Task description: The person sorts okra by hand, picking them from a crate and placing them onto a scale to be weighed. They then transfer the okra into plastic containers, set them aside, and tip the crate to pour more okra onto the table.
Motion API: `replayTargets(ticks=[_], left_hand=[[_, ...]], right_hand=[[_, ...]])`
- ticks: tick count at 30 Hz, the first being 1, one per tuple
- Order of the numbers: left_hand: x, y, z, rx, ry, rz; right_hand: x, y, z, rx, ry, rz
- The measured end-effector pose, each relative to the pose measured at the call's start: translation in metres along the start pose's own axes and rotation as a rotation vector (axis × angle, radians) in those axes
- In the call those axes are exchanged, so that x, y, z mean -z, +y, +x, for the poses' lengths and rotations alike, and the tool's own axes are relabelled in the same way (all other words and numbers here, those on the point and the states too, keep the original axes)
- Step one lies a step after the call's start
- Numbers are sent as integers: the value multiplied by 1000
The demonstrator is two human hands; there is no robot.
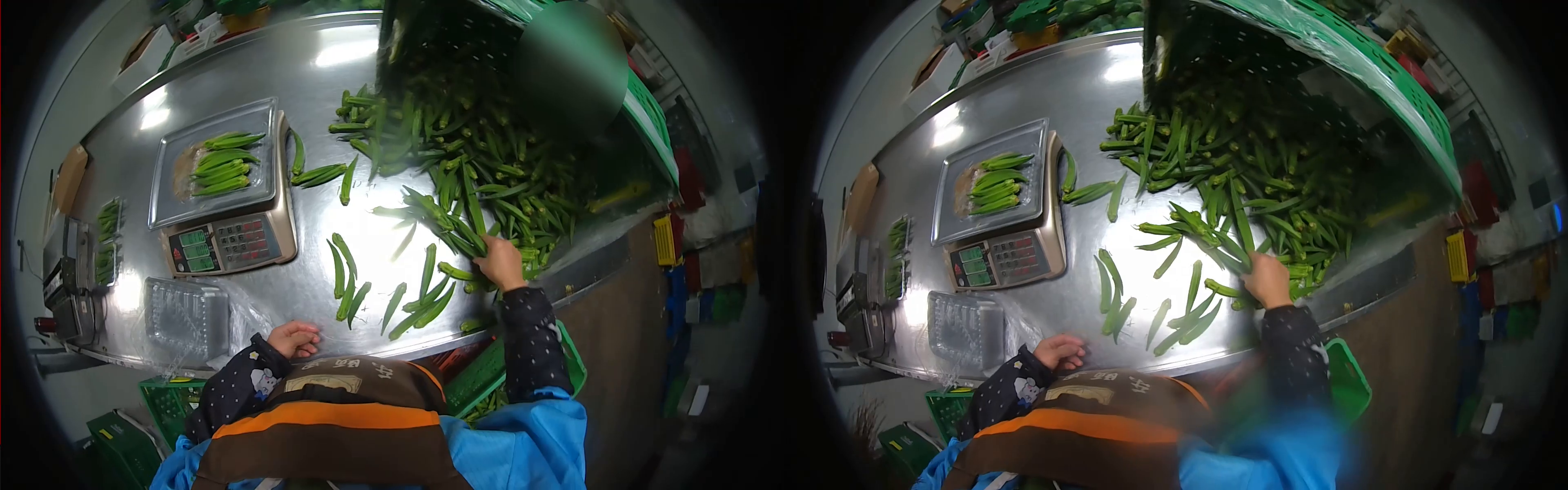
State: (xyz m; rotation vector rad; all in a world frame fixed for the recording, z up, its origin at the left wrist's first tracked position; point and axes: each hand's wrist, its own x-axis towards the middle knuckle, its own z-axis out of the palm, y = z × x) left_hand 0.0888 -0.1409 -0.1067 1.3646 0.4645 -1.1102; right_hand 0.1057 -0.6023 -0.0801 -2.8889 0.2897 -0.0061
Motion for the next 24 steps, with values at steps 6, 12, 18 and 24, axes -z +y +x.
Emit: replayTargets(ticks=[6,12,18,24], left_hand=[[3,-6,-5,11,26,-55],[-40,37,-7,-235,-232,126],[-60,11,-3,-281,-162,54],[-10,-32,-2,-419,-101,-26]], right_hand=[[52,1,-40,-373,-549,1343],[57,-61,-45,-278,-741,1666],[35,-133,20,-51,-746,1095],[76,-285,116,344,-597,934]])
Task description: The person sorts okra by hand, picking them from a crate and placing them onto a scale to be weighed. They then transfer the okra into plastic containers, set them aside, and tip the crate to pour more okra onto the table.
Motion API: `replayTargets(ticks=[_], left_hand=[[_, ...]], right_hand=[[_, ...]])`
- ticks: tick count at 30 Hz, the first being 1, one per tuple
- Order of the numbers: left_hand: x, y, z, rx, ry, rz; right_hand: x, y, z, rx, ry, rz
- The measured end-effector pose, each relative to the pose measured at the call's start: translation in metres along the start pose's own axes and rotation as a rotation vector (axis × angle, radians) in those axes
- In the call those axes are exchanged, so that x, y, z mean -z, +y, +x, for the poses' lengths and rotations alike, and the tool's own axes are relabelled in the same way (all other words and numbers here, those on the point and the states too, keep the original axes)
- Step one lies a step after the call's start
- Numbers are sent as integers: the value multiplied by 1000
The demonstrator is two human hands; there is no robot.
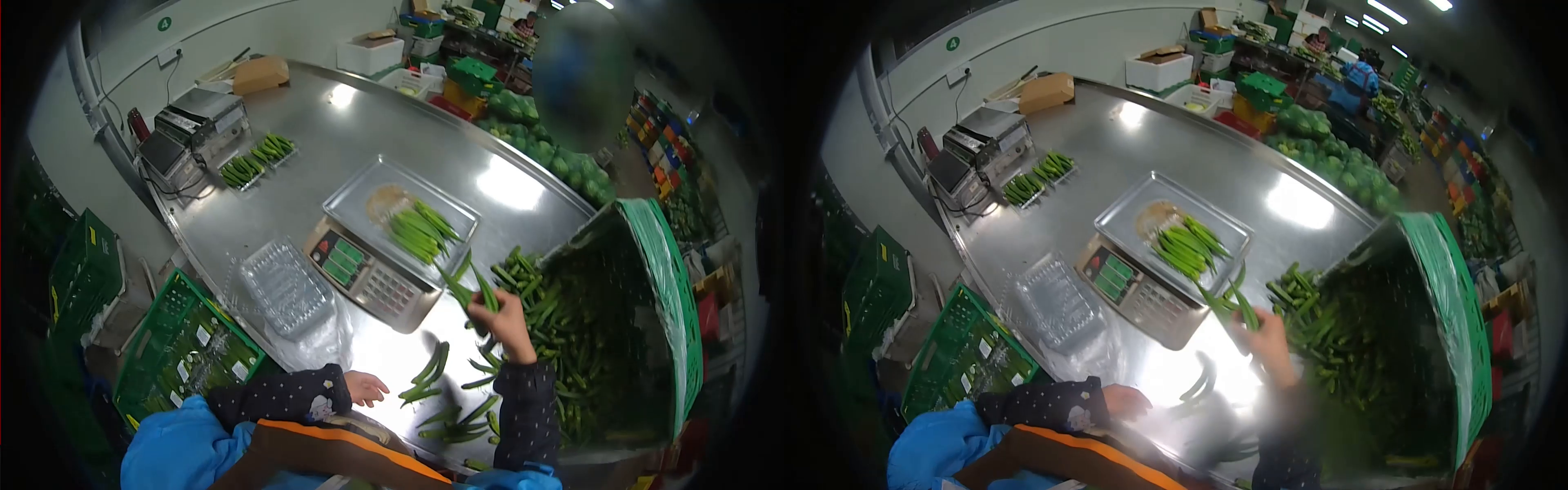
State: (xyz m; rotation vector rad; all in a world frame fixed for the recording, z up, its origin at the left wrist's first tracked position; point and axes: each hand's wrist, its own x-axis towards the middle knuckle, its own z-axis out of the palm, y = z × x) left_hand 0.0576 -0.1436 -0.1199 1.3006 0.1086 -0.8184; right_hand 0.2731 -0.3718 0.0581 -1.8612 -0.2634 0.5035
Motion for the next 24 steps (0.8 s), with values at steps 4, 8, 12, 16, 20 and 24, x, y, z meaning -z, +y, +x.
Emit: replayTargets(ticks=[4,8,12,16,20,24], left_hand=[[32,-2,-14,-4,25,-167],[64,11,-44,18,181,-186],[91,37,-84,-69,243,-219],[89,53,-91,15,245,-248],[88,54,-80,42,164,-163],[91,51,-85,-34,110,-223]], right_hand=[[-28,-39,111,320,104,-506],[-65,-32,174,261,129,-785],[-69,-37,189,122,47,-780],[-77,-67,210,112,-81,-769],[-86,-48,231,153,-172,-753],[-56,-34,222,103,-133,-419]])
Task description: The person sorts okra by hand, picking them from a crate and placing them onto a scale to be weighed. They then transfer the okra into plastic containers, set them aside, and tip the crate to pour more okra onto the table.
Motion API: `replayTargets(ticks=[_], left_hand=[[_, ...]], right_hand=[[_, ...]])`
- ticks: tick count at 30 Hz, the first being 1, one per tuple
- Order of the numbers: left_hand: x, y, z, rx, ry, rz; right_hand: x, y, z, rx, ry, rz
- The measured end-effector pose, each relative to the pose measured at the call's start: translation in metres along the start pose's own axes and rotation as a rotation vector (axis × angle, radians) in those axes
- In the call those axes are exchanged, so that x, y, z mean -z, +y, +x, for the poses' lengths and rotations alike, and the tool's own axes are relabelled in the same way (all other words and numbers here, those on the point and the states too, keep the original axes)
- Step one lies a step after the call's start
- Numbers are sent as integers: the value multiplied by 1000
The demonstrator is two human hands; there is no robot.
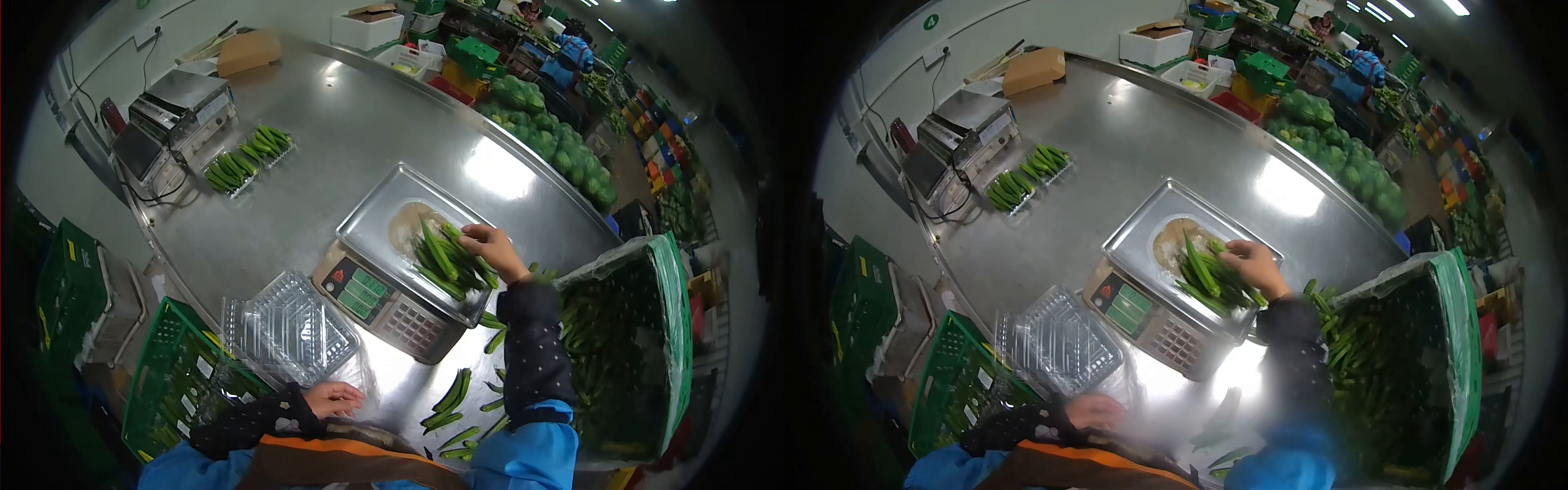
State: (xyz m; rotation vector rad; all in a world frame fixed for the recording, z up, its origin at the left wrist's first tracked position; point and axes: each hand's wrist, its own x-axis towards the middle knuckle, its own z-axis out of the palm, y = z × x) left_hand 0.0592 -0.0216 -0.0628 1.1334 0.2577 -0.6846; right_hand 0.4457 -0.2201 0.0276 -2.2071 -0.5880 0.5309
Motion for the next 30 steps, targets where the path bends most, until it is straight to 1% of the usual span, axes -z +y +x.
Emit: replayTargets(ticks=[2,3,4,5,7,9,10,11,12,13,14,16,17,18,20,21,22,24,25,29,30], left_hand=[[-1,4,0,-5,-12,-56],[-4,12,-2,43,0,-25],[-5,19,-4,93,13,6],[-4,21,-3,99,14,6],[-4,27,1,-10,-17,-25],[4,51,9,-270,87,270],[8,85,12,-290,104,374],[16,112,18,-296,214,580],[20,156,21,-248,175,604],[25,182,32,-440,236,803],[27,204,44,-636,291,1000],[35,235,81,-848,294,1352],[34,247,102,-850,283,1460],[30,255,123,-852,270,1569],[23,262,162,-868,239,1766],[25,256,181,-919,274,1822],[26,255,193,-934,267,1824],[27,256,215,-843,252,2050],[29,253,221,-898,273,2052],[41,248,226,-931,208,2122],[38,251,218,-996,205,1992]], right_hand=[[14,17,-14,-25,158,234],[21,20,-24,-29,157,233],[28,19,-36,-86,174,339],[32,20,-47,-144,191,447],[35,29,-65,-152,193,402],[29,39,-79,-152,226,348],[24,43,-84,-155,211,356],[20,48,-87,-131,262,286],[18,52,-90,-103,319,216],[16,61,-91,-47,317,132],[13,63,-93,-46,317,138],[5,62,-96,100,382,-76],[4,55,-97,149,372,-173],[1,50,-97,150,375,-171],[-5,44,-95,145,343,-226],[-7,44,-94,158,346,-232],[-9,48,-92,217,378,-197],[-9,54,-90,238,431,-198],[-9,53,-91,152,436,-124],[-7,55,-90,115,428,-117],[-7,57,-89,106,430,-110]])
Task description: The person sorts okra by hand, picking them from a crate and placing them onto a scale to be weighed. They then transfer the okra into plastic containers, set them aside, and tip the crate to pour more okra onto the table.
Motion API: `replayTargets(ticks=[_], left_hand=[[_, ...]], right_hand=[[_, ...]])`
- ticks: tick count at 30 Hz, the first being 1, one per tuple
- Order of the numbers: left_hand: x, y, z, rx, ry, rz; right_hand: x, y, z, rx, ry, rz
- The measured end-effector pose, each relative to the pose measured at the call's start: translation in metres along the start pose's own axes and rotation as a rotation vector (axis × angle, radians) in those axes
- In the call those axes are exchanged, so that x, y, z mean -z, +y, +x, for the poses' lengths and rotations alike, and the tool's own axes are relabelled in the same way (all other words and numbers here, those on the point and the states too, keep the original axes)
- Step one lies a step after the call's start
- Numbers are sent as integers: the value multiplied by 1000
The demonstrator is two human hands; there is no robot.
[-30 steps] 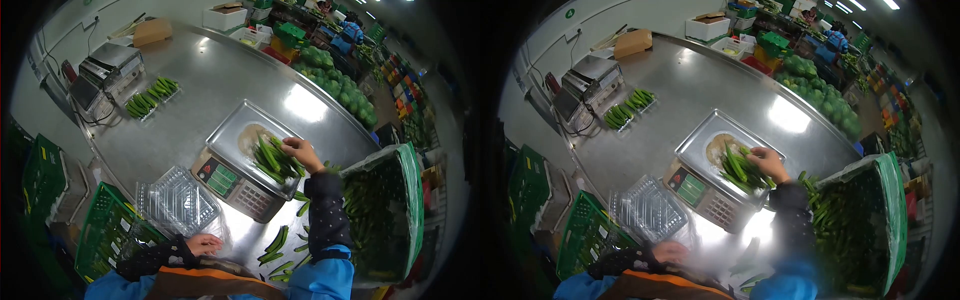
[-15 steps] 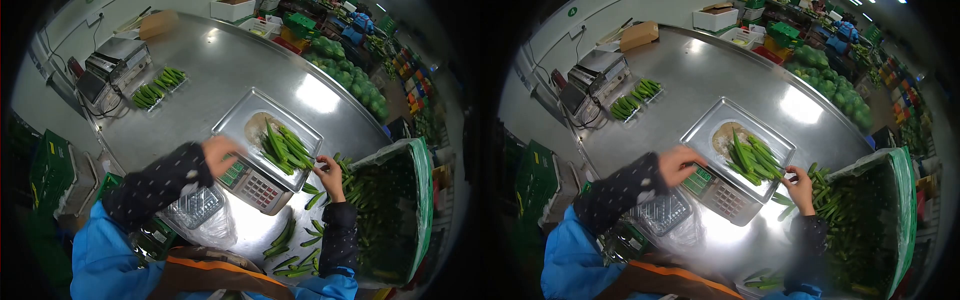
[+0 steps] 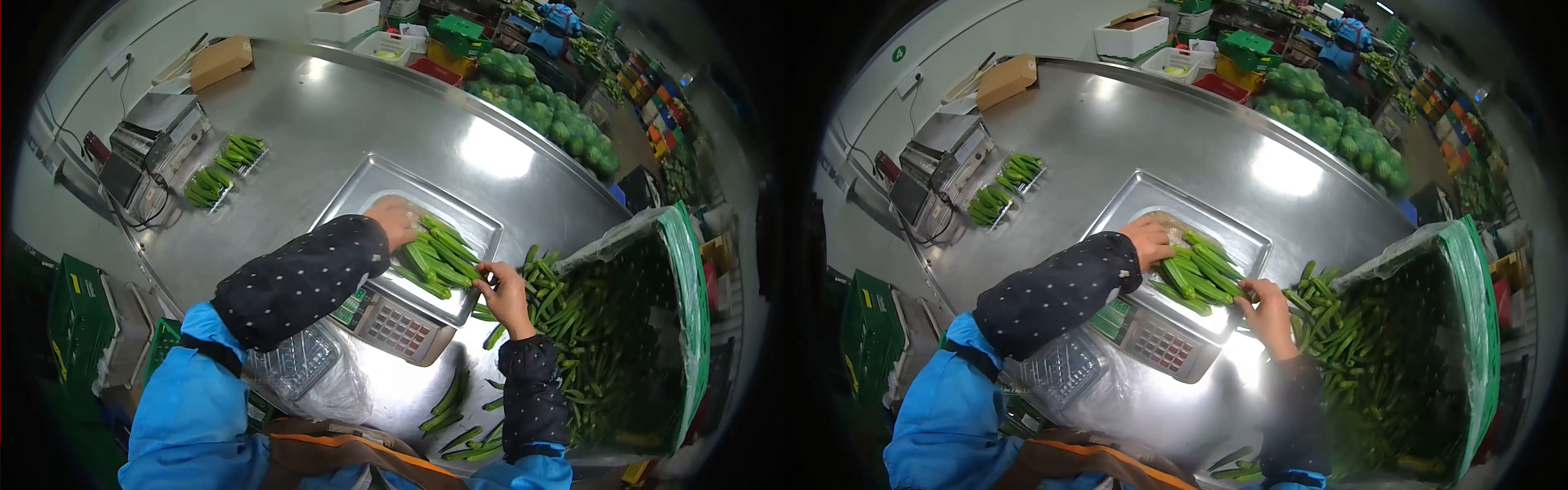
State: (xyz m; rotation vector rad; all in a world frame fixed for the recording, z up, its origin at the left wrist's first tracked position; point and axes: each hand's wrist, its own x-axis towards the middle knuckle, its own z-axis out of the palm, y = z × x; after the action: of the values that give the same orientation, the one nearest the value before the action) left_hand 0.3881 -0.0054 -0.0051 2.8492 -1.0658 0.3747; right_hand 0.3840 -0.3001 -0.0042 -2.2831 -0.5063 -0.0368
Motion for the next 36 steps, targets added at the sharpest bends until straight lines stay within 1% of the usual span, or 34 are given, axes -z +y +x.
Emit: replayTargets(ticks=[2,3,4,6,8,10,12,14,15,16,18,19,20,21,22,23,24,25,26,28,29,30,32,34,36], left_hand=[[17,9,-4,26,150,-208],[19,18,-6,83,240,-288],[16,25,-5,79,232,-296],[11,37,-3,89,259,-360],[-1,43,-1,89,247,-398],[-14,46,1,161,281,-457],[-18,46,-7,162,301,-481],[-4,46,-15,174,310,-478],[1,43,-22,194,242,-495],[5,41,-28,194,239,-499],[11,37,-41,237,248,-481],[11,34,-48,232,242,-489],[11,32,-56,289,307,-504],[10,31,-63,343,371,-522],[16,31,-68,380,393,-517],[22,31,-74,460,344,-559],[18,30,-84,554,356,-587],[24,31,-89,607,342,-612],[28,33,-94,596,336,-624],[35,39,-101,727,347,-727],[37,43,-103,722,344,-731],[39,47,-106,756,346,-768],[39,52,-113,791,348,-802],[36,55,-120,811,332,-874],[36,61,-122,788,358,-848]], right_hand=[[-1,7,1,184,8,-122],[0,6,3,186,21,-129],[1,4,4,46,12,-37],[-1,5,15,3,31,63],[-9,-9,25,80,-18,89],[-15,-18,29,95,-58,18],[-7,-16,24,97,-27,7],[11,1,9,26,129,111],[18,13,-3,-65,143,176],[26,29,-19,-157,157,241],[36,63,-51,-282,193,387],[43,68,-66,-390,195,384],[52,73,-83,-501,199,378],[51,93,-99,-455,266,392],[53,104,-113,-473,279,383],[56,114,-127,-517,257,280],[59,122,-139,-560,233,178],[55,127,-147,-575,225,128],[52,133,-152,-590,205,167],[45,121,-150,-578,112,19],[40,122,-148,-522,92,0],[32,116,-143,-543,104,19],[11,119,-138,-498,184,-46],[-1,90,-126,-559,202,-225],[-15,88,-127,-531,182,-381]])
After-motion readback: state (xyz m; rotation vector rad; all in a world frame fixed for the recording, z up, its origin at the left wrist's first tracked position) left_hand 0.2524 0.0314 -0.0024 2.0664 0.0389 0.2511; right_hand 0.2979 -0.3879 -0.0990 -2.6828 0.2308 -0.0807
